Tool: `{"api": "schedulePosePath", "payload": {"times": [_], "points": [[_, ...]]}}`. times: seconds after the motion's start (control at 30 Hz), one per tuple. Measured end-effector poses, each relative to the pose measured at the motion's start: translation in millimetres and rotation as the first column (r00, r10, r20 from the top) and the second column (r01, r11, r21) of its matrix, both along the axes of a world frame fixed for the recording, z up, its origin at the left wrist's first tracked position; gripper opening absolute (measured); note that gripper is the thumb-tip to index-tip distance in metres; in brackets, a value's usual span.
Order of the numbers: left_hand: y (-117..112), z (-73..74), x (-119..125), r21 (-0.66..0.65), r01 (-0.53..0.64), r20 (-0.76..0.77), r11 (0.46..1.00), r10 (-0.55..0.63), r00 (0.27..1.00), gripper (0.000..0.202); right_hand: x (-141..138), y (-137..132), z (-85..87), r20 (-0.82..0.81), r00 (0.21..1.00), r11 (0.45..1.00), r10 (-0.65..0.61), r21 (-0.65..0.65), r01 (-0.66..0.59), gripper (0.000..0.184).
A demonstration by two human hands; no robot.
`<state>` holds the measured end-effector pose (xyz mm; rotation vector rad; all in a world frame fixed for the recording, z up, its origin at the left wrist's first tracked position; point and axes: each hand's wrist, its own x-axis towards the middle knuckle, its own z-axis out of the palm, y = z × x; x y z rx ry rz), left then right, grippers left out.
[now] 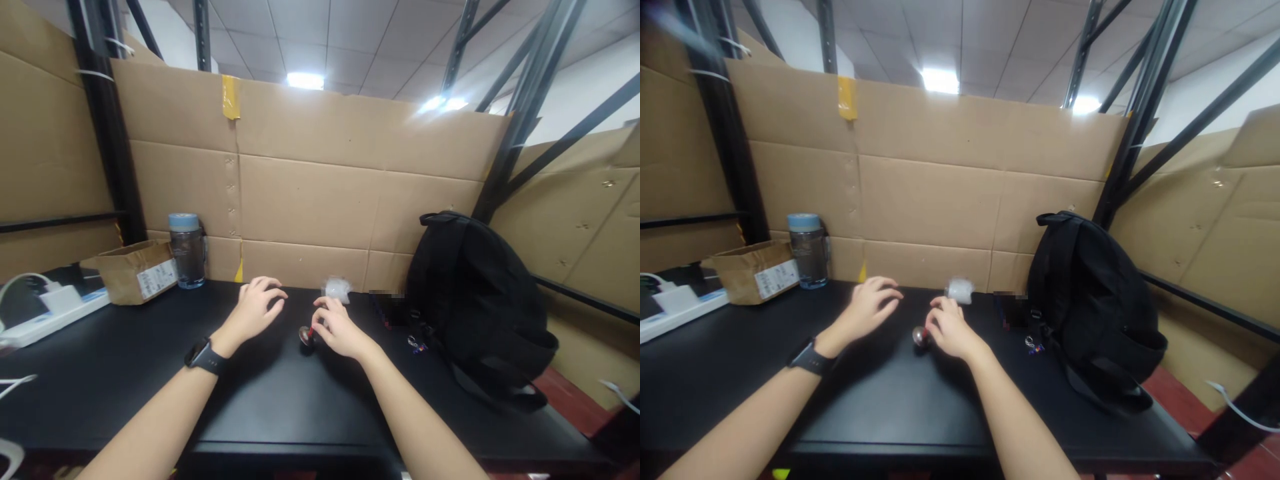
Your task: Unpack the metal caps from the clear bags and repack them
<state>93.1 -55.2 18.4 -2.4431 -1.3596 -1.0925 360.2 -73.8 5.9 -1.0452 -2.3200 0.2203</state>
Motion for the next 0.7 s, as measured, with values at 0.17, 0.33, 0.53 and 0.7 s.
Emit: {"api": "schedulePosePath", "payload": {"times": [0.17,0.33,0.53,0.7], "points": [[19,-13.1,-36,-0.147,-0.010,-0.178,0.989,-0.017,0.984,0.009,1,0,0.7,0.085,0.996,0.996,-0.009,-0.084,0.016,0.010],[23,-22.1,-40,-0.170,0.030,-0.216,0.985,-0.067,0.974,0.010,10,4,3.1,0.079,0.984,0.982,-0.159,-0.085,0.166,0.017],[18,-23.3,-37,-0.154,0.003,-0.260,0.988,-0.044,0.965,0.010,29,11,0.7,0.128,0.951,0.947,-0.280,-0.127,0.296,0.031],[18,-27.8,-30,-0.191,0.057,-0.213,0.980,-0.098,0.972,0.015,32,11,1.5,0.126,0.947,0.935,-0.296,-0.163,0.314,0.031]]}}
